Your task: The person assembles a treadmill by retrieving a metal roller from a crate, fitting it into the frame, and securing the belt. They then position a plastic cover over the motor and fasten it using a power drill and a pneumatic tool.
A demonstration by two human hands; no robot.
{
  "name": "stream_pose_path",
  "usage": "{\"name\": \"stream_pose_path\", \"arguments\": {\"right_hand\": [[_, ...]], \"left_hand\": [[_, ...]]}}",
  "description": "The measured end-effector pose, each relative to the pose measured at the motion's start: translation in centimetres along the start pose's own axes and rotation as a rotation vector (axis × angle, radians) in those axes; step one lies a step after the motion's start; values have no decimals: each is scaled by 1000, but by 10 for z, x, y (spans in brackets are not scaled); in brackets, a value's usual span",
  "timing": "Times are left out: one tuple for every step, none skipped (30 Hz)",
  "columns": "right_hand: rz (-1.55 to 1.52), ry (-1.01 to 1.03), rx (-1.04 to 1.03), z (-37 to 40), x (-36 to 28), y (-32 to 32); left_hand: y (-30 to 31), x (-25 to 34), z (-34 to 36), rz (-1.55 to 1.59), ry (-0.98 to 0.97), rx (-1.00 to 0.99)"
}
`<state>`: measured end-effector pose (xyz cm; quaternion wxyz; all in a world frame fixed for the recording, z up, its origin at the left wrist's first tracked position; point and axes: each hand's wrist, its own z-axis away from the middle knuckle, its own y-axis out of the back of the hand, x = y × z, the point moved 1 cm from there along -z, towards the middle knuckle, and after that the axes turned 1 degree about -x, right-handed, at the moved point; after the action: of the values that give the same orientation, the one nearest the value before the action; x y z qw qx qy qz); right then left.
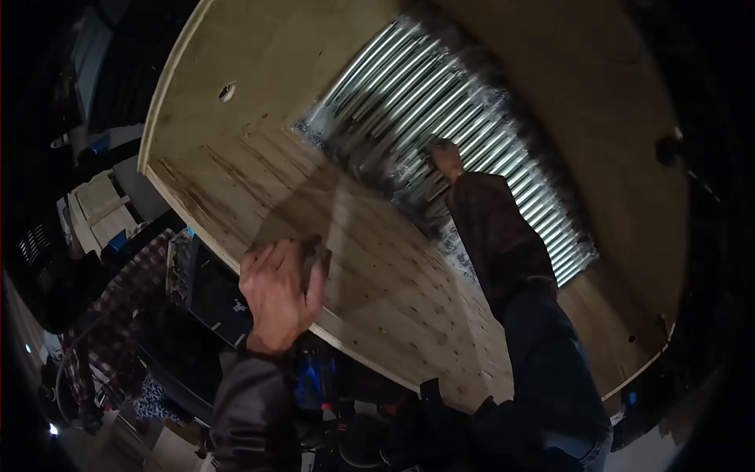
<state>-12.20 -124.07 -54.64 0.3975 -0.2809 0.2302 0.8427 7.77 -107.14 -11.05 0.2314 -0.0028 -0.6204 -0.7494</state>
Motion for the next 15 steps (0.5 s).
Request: {"name": "stream_pose_path", "arguments": {"right_hand": [[148,122,94,-71,62,-22],[101,129,162,-95,75,-33],[49,134,229,-110,82,-49],[25,24,213,-81,33,-45],[-57,46,242,-72,20,-48],[-142,64,277,-71,16,-50],[-72,135,380,-77,28,-56],[-200,135,323,-74,42,-54],[-326,149,271,-69,38,-46],[-324,142,369,-86,71,-47],[-555,26,177,-77,76,-32],[-777,-81,-25,-60,74,-16],[-972,-125,87,-39,56,-12],[-1173,-164,195,-13,30,-15],[-790,-117,348,25,-11,0]], "left_hand": [[-1,-3,-2,-18,-30,-2],[-2,-7,-3,-27,-14,-2],[-2,-9,-1,-17,-17,-17],[-3,-11,-1,-8,-23,-29],[-3,-10,-2,-21,-13,-30],[-2,-6,-3,-2,4,-27],[-1,-6,-5,21,12,-23],[-1,-7,-4,31,18,-37],[-2,-6,-4,38,10,-25],[-3,-5,-4,43,20,5],[-3,-4,-4,50,27,36],[-4,-3,-5,59,6,64],[-4,-4,-4,52,-3,79],[-4,-4,-3,42,-16,95],[-1,-2,-1,45,-41,128]]}}
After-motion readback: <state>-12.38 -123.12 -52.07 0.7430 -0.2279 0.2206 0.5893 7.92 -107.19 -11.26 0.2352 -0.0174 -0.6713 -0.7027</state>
